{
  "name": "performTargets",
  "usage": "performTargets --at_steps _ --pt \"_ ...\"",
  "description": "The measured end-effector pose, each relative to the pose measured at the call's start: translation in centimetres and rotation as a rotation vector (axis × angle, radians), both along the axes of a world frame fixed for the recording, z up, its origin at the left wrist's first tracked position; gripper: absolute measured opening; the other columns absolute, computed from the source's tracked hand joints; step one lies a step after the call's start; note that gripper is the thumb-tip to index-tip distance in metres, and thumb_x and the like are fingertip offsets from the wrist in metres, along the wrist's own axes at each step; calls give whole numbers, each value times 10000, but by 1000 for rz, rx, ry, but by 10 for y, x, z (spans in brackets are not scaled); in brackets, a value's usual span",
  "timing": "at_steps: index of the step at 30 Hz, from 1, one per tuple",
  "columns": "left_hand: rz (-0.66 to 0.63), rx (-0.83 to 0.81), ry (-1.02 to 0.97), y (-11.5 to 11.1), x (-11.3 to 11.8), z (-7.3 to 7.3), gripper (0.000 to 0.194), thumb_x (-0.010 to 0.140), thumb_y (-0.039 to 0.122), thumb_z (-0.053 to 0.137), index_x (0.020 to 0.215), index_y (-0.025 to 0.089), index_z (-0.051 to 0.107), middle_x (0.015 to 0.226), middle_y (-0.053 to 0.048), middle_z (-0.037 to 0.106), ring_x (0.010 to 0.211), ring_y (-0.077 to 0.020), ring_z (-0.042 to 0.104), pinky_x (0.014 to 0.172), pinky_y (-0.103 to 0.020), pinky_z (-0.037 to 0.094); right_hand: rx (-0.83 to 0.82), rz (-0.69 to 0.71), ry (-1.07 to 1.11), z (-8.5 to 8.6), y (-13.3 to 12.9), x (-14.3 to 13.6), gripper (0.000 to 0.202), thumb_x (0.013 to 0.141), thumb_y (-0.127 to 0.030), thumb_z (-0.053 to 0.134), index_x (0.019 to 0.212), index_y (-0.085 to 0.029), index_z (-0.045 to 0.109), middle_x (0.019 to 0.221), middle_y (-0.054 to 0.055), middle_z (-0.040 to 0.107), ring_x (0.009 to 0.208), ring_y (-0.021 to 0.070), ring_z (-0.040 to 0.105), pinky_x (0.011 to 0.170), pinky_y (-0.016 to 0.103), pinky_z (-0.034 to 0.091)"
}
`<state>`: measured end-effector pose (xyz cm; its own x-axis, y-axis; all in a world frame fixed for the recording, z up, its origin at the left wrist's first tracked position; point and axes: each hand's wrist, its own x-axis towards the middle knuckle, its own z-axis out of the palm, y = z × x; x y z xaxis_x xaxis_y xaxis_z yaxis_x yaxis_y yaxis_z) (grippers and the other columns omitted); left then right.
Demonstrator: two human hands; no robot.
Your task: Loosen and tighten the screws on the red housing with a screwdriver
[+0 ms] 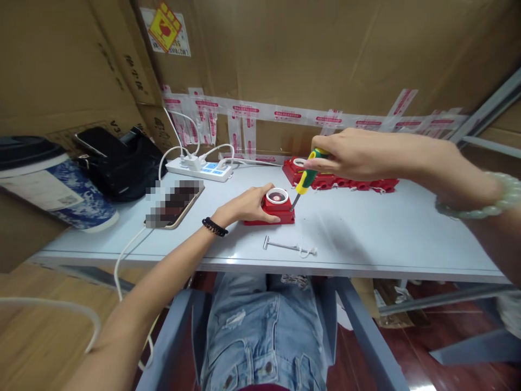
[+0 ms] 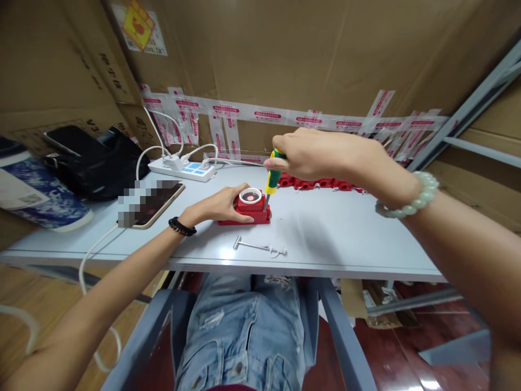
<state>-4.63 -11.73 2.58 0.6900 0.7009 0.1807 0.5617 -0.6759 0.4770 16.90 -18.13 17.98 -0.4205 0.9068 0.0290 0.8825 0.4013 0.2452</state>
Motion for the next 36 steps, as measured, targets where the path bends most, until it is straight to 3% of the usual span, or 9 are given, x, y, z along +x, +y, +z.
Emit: performTargets --at_steps 3,5,12,15,18,21,27,30,36 --pt "-5 10 -2 0 0 -1 538 651 559 717 975 228 443 810 -16 623 719 -221 580 622 -290 382 122 -95 23 -10 1 -8 614 882 -679 288 827 -167 624 631 90 576 650 224 571 614 351 371" --pt "-2 11 4 0 0 -1 546 649 564 718 978 227 441 810 -20 625 721 -223 580 622 -292 385 174 -85 55 -15 4 -13 597 898 -652 283 826 -167 622 633 92 577 681 236 580 637 357 376" --pt "-2 6 6 0 0 -1 537 656 571 714 969 231 439 810 -16 625 718 -220 580 615 -291 387 27 104 14 -4 0 -5 409 889 -569 415 1041 -220 565 875 69 623 787 208 564 667 325 372" --pt "8 6 16 -1 1 0 547 651 574 714 978 230 442 805 -19 624 715 -224 580 612 -293 387 2 23 -4 -2 -4 -3 439 882 -596 407 1009 -211 577 839 70 621 721 195 558 627 322 365" --pt "0 1 11 -1 1 0 544 653 563 716 984 227 444 824 -28 634 719 -223 583 623 -298 393 77 -90 10 -10 -2 -4 546 883 -654 340 920 -177 603 729 87 605 655 201 553 591 329 354" --pt "-10 -6 -6 -1 1 0 540 651 551 721 984 227 445 845 -34 643 732 -224 589 630 -298 397 123 -98 59 -16 4 -6 580 892 -655 309 874 -167 623 705 95 608 644 205 558 586 336 361" --pt "0 -3 0 1 0 -1 546 644 567 718 981 231 452 807 -17 628 709 -216 582 615 -293 386 -83 21 127 -5 -1 -3 349 886 -503 458 1034 -232 622 855 46 650 661 154 570 605 305 390" --pt "-1 -9 1 0 1 1 544 638 563 719 980 229 460 799 -13 623 706 -214 579 613 -292 382 -136 39 152 -4 -7 -3 339 875 -492 475 1058 -243 614 865 36 646 628 137 562 589 295 392" --pt "15 -5 8 -2 1 1 551 638 572 718 985 231 459 799 -16 630 702 -219 585 618 -296 392 50 -59 185 -16 -1 -9 460 890 -581 398 913 -187 635 678 73 603 649 211 580 593 337 405"
